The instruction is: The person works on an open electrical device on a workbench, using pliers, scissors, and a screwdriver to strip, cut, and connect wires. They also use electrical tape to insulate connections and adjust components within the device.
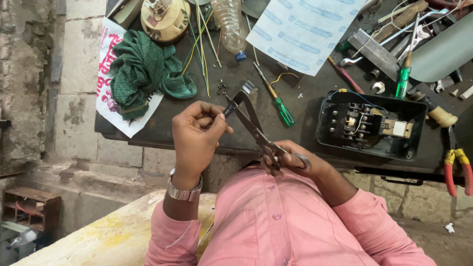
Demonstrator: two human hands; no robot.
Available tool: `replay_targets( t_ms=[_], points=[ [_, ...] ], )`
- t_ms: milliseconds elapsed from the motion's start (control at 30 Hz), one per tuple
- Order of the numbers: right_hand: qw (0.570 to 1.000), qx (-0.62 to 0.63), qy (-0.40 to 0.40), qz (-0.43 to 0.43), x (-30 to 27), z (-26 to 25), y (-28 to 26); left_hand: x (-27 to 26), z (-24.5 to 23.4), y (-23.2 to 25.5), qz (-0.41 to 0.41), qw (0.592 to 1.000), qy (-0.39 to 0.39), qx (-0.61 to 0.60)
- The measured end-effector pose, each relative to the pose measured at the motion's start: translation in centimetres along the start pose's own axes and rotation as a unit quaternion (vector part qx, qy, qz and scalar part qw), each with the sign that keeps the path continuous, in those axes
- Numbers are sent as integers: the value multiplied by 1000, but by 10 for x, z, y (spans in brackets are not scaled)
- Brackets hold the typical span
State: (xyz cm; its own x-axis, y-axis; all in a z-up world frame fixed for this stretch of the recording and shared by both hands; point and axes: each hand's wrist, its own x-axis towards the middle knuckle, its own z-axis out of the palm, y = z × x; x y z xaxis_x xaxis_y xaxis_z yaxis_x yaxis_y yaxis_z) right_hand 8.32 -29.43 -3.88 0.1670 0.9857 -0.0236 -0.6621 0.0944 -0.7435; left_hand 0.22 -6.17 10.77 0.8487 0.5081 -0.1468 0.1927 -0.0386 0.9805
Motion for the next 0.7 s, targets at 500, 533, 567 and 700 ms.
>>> replay_targets(
  t_ms=[500, 533, 567, 700],
  points=[
    [997, 75, -3, 24, 6, 12, -2, 3, -2, -10, -5, 1000, 12, -2],
    [996, 79, -1, 27, 6, 12, -1, 3, -3, -12, -2, 1000, 13, -3],
    [996, 82, 5, 26, 6, 11, -1, 4, -3, -13, 2, 1000, 14, -5],
    [995, 87, 25, 31, 7, 6, 3, 5, -5, -22, -3, 1000, 24, -10]
  ],
)
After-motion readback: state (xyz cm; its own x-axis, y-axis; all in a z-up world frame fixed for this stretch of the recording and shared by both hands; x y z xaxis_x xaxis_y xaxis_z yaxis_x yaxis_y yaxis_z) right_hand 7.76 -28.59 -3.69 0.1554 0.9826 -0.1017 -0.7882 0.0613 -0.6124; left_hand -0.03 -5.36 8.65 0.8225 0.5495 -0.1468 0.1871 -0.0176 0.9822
